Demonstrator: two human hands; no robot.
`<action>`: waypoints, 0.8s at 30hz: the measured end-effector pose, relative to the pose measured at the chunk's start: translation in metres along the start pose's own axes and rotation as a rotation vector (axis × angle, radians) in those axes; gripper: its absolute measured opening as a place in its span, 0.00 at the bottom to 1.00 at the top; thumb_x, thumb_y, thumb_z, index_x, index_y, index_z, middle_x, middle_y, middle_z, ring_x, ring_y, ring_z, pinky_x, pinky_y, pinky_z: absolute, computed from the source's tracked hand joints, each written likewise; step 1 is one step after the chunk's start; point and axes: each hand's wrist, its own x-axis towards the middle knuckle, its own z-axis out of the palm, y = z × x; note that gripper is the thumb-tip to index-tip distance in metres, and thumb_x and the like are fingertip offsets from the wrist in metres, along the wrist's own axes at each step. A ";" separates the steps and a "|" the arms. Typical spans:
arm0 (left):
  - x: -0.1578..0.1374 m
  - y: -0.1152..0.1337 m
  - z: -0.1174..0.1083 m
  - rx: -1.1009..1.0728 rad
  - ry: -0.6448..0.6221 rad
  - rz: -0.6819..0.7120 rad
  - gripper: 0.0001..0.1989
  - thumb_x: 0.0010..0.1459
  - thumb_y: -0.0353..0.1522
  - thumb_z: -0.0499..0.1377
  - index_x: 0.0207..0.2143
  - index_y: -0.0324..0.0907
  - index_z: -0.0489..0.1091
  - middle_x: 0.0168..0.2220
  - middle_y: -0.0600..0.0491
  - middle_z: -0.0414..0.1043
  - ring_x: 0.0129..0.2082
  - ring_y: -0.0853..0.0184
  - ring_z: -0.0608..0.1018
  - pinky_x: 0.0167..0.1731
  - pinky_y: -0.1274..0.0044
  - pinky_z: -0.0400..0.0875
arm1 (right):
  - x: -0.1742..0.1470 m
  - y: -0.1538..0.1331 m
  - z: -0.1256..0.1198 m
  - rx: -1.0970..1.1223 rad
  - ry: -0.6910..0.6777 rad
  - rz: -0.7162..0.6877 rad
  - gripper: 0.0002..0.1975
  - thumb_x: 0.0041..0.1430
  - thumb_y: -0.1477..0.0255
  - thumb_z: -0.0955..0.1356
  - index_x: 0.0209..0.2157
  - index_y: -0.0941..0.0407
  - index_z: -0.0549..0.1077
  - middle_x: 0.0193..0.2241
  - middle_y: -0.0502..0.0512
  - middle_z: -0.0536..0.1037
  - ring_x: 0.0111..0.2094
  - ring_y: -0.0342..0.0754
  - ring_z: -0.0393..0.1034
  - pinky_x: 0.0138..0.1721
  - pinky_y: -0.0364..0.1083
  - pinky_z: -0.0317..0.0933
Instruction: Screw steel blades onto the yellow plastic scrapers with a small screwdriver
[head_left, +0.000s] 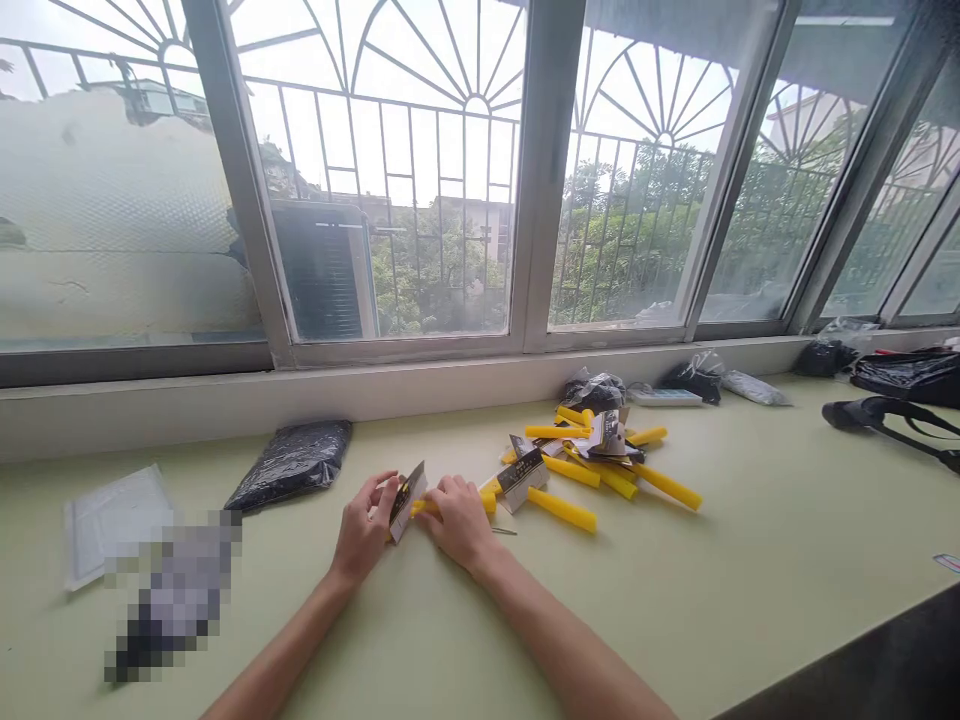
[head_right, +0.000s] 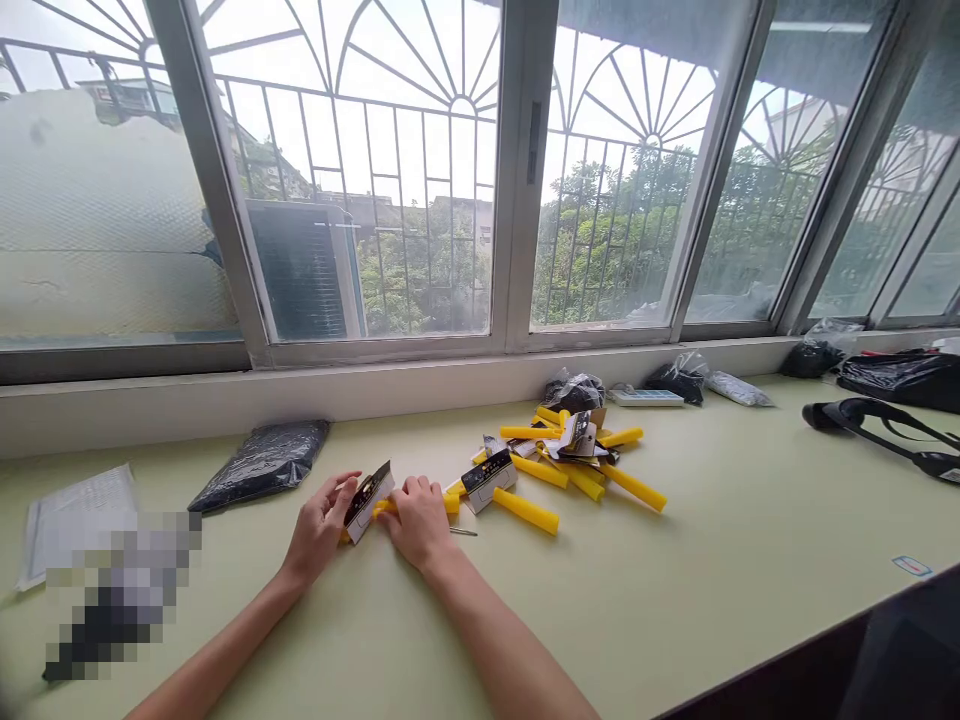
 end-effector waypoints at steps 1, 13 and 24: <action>-0.002 0.002 0.000 -0.037 -0.023 0.013 0.25 0.65 0.50 0.50 0.40 0.41 0.77 0.43 0.44 0.80 0.46 0.54 0.79 0.49 0.65 0.71 | 0.000 0.000 0.000 0.001 0.002 -0.008 0.09 0.65 0.66 0.68 0.36 0.55 0.77 0.39 0.59 0.76 0.43 0.55 0.67 0.44 0.52 0.60; -0.002 -0.004 0.003 0.012 0.110 0.000 0.31 0.56 0.38 0.60 0.61 0.42 0.60 0.51 0.44 0.70 0.33 0.65 0.79 0.30 0.74 0.74 | -0.002 -0.004 -0.003 0.245 0.097 -0.133 0.04 0.69 0.68 0.66 0.41 0.52 0.72 0.41 0.52 0.76 0.41 0.48 0.70 0.45 0.47 0.60; 0.004 -0.010 -0.007 -0.315 -0.088 -0.174 0.32 0.45 0.42 0.69 0.51 0.38 0.67 0.34 0.51 0.77 0.31 0.63 0.79 0.31 0.74 0.74 | -0.009 -0.010 -0.015 0.411 0.043 -0.198 0.11 0.64 0.64 0.69 0.46 0.52 0.74 0.46 0.55 0.77 0.50 0.51 0.70 0.55 0.52 0.58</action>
